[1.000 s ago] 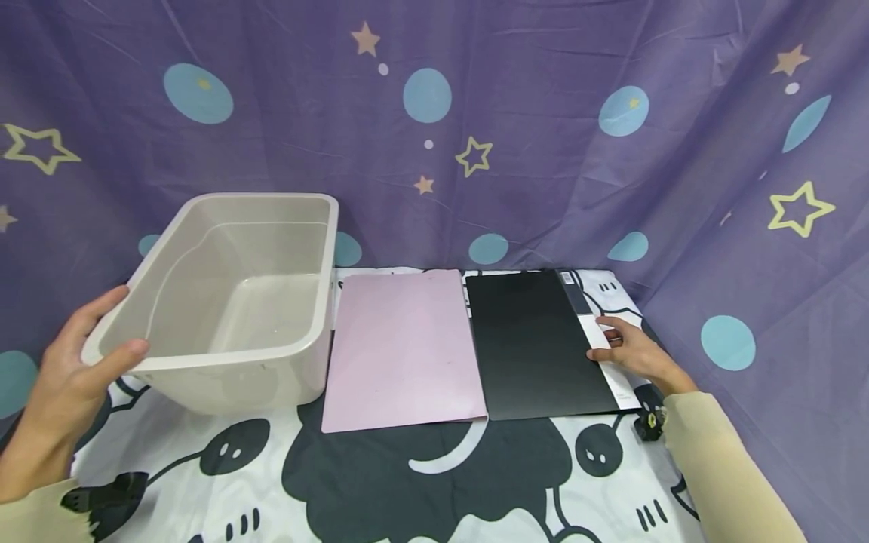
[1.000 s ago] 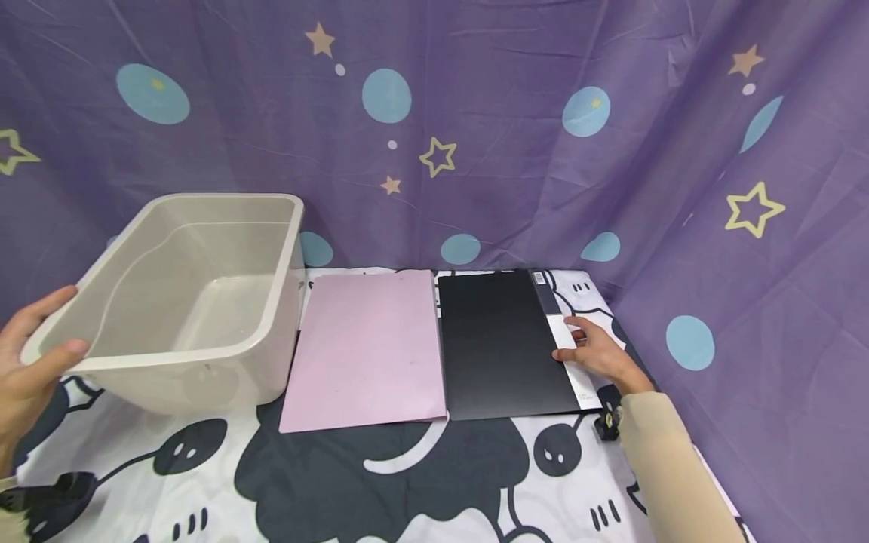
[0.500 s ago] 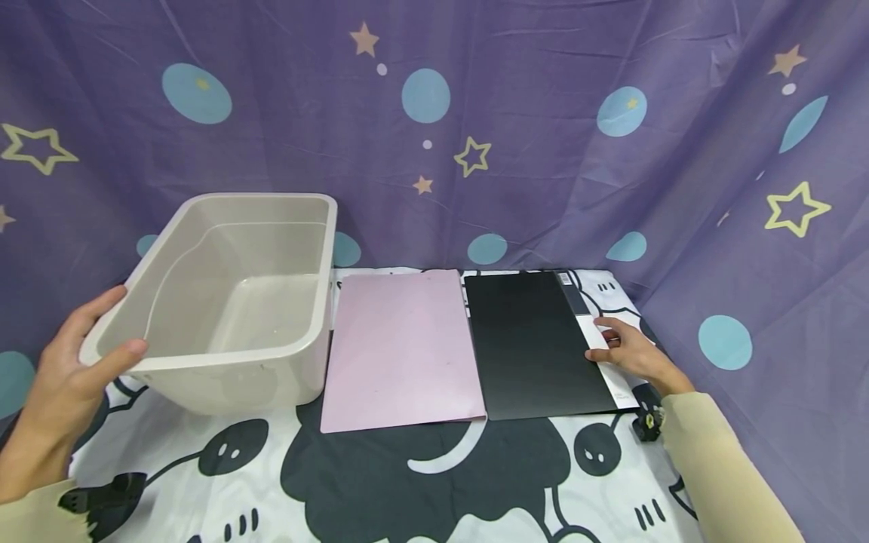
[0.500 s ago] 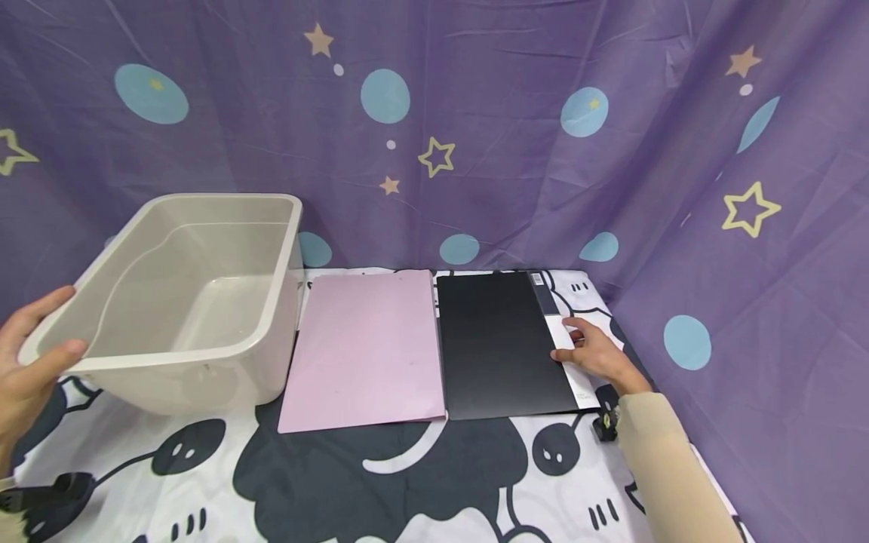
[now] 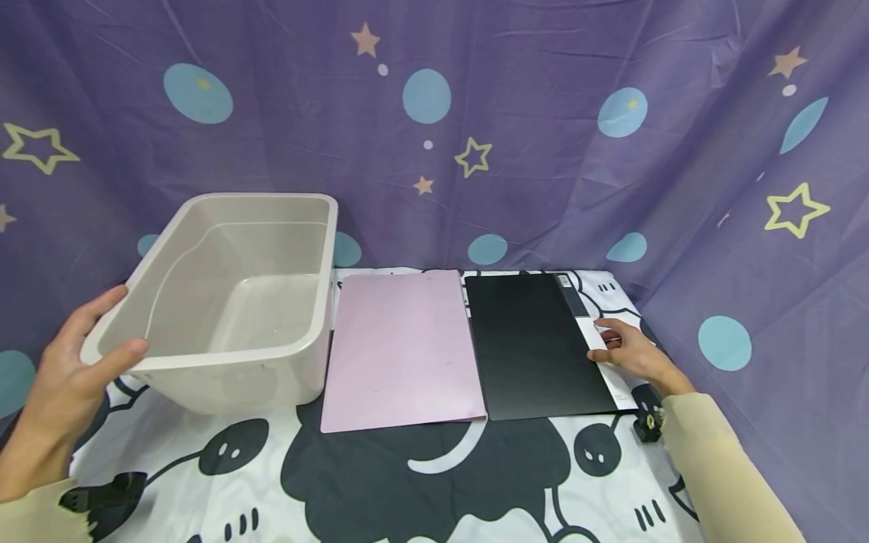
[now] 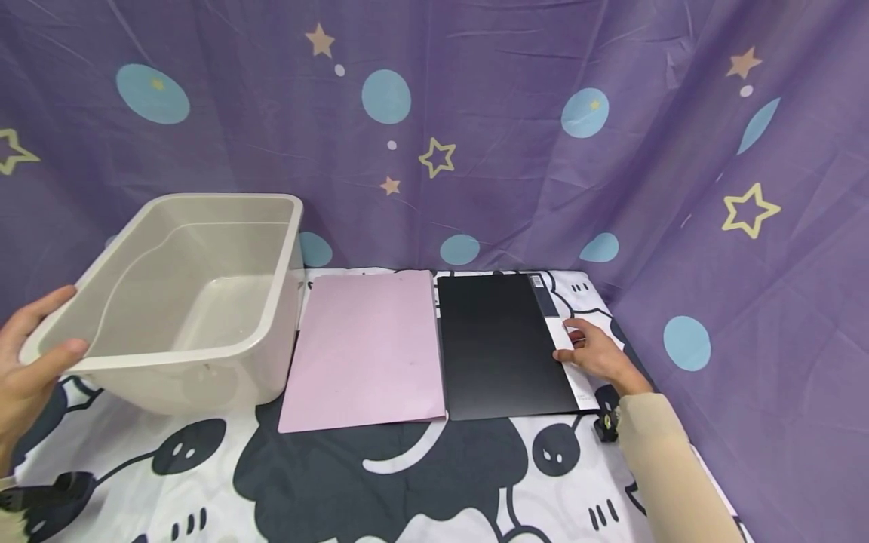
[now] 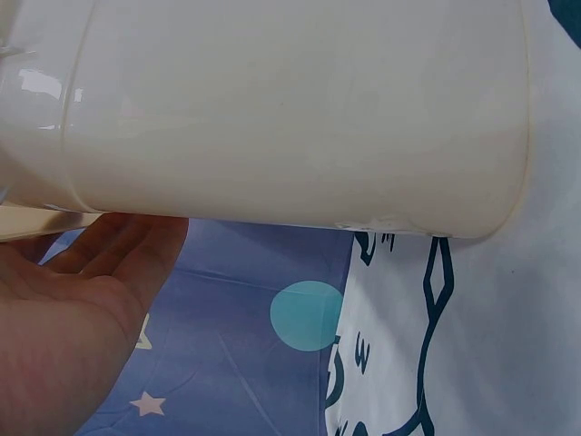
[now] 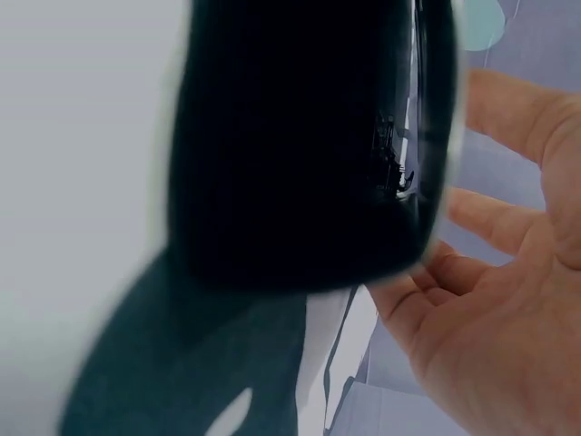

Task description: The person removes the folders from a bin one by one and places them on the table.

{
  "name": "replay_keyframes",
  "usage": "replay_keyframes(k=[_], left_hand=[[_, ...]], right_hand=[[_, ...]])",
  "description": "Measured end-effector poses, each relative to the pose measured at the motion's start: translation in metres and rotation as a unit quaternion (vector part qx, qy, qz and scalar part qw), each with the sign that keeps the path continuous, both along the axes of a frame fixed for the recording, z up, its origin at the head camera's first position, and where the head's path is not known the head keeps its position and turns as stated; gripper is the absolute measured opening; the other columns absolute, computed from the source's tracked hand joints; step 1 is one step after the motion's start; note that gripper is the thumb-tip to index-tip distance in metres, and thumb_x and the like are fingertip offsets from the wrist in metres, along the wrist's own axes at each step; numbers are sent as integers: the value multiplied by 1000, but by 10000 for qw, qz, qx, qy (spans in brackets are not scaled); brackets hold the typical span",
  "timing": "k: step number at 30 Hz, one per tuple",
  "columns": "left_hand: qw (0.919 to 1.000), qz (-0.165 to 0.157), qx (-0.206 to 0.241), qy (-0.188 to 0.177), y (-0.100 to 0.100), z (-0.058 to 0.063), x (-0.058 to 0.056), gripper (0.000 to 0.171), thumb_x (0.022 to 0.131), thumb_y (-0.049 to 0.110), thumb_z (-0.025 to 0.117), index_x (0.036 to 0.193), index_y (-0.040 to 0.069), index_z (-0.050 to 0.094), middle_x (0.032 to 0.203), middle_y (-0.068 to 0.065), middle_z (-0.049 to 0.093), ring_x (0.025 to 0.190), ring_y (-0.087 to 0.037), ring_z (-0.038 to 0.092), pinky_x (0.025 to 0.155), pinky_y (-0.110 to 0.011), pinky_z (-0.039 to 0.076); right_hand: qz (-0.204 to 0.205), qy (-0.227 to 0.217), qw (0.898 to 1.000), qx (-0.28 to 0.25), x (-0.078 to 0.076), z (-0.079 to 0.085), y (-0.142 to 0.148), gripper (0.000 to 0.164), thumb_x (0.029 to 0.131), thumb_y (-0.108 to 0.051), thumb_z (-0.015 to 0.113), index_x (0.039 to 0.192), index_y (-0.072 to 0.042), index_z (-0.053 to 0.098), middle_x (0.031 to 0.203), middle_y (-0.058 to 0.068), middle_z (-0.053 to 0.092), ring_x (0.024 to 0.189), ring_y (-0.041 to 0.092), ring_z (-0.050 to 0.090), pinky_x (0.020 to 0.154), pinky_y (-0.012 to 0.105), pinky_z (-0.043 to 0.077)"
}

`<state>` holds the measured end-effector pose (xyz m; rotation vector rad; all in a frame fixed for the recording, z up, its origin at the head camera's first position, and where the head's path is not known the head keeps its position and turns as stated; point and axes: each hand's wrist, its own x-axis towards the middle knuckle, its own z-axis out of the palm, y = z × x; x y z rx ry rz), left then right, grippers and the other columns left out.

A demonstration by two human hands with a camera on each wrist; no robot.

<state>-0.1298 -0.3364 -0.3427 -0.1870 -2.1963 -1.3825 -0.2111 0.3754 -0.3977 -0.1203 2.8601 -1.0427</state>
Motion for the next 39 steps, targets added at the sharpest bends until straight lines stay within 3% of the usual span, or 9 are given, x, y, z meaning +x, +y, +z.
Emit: replay_keyframes(k=[21,31,33,39], left_hand=[[9999,-96,108,40,-1,-2,0,75,79,-18,60,146,7,38,123,11,50,102,-2,50,77,-8,37],[9997,-140,171,55,-1,-2,0,75,78,-18,60,146,7,38,122,10,51,102,-3,50,77,-7,38],[9989,-274,382,83,-1,-1,0,75,78,-19,60,145,6,39,121,8,52,102,-4,51,77,-7,38],[9999,-94,64,-30,1,-1,0,76,80,-15,62,147,9,36,123,10,49,102,-2,49,76,-7,37]], right_hand=[[-42,408,9992,39,2,-4,3,62,81,-11,73,132,10,44,112,31,56,95,35,60,73,32,48],[-257,560,9981,45,7,-3,-1,55,84,-11,72,129,9,48,112,28,58,96,36,61,69,26,49],[-339,631,9974,83,8,-3,-1,53,84,-11,71,129,8,49,113,27,59,97,36,61,68,25,49],[-579,897,9942,125,10,-1,-3,47,86,-14,70,124,8,53,110,27,61,94,35,62,65,26,48]])
